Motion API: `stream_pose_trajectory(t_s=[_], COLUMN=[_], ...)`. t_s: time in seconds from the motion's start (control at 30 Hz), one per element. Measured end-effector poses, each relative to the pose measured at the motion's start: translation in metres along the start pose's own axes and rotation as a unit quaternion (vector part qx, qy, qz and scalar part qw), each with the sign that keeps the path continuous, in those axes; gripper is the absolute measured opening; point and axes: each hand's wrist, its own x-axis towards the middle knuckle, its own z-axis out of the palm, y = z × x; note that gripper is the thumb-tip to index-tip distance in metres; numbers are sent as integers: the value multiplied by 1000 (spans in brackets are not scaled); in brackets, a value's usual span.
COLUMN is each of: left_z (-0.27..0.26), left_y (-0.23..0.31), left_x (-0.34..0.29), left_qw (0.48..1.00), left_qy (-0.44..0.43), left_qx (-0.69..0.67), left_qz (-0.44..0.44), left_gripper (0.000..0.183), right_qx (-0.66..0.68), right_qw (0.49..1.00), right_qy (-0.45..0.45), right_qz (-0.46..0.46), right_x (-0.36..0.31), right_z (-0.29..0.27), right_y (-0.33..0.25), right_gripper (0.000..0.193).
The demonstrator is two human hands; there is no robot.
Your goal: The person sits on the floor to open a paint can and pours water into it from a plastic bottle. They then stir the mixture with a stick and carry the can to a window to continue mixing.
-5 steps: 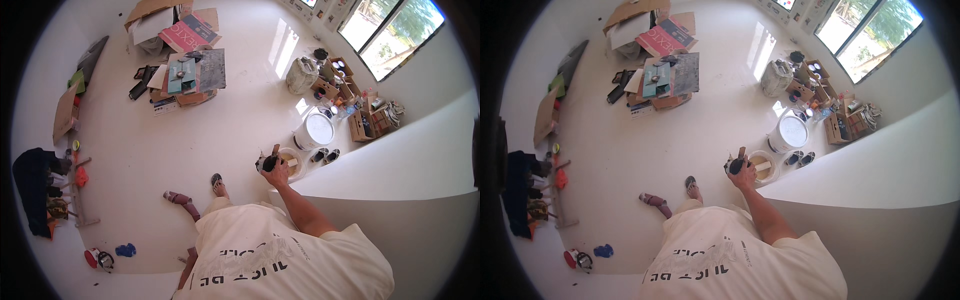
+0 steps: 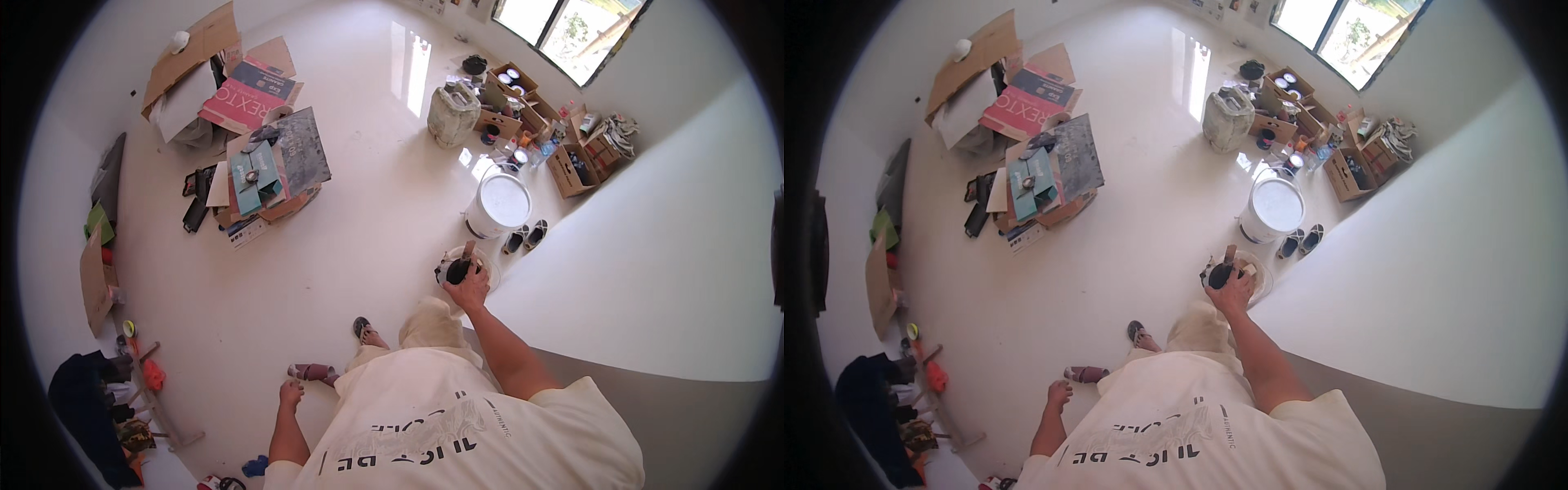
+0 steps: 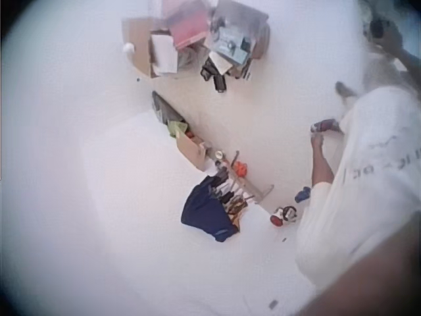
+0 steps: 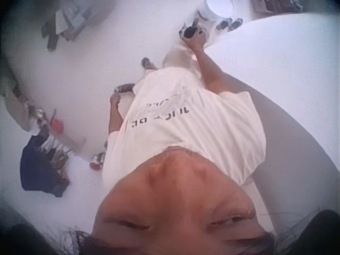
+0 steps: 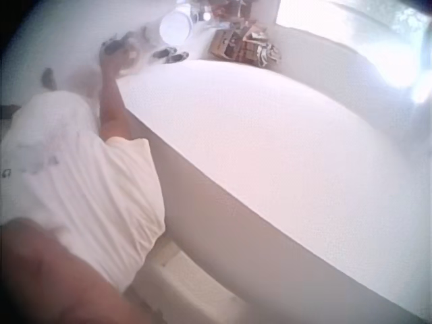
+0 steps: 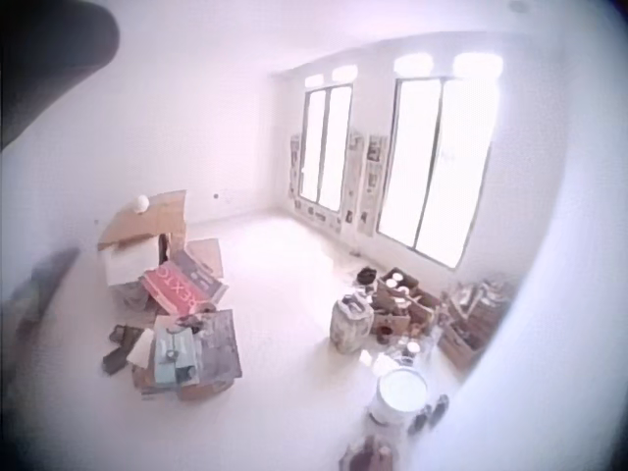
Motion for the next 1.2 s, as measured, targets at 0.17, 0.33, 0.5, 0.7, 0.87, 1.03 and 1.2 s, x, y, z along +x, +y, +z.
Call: stream_pose_trajectory(t_s=[0.17, 0.33, 0.5, 0.7, 0.87, 1.03, 1.2], left_z=[-46, 97, 218, 289, 337, 360, 415], left_y=[319, 511, 605, 737, 864, 942, 1000], left_x=[99, 101, 72, 90, 161, 201, 177], left_qw=[975, 949, 834, 825, 776, 742, 713], left_qy=[75, -47, -243, -297, -329, -376, -491], left_qx=[71, 116, 355, 318, 366, 406, 395], left_qz=[196, 290, 346, 361, 394, 378, 308], left_gripper=[32, 32, 34, 35, 35, 35, 41], right_qx=[26, 27, 45, 27, 102, 101, 96], right_qw=[989, 962, 942, 959, 927, 898, 909], right_qy=[54, 4, 10, 53, 99, 139, 173], right_qz=[132, 272, 332, 277, 346, 406, 367], right_x=[88, 152, 215, 315, 402, 446, 494], right_z=[2, -9, -19, -33, -45, -54, -87], right_y=[8, 32, 8, -47, -91, -125, -174], right_gripper=[120, 121, 120, 119, 122, 122, 124])
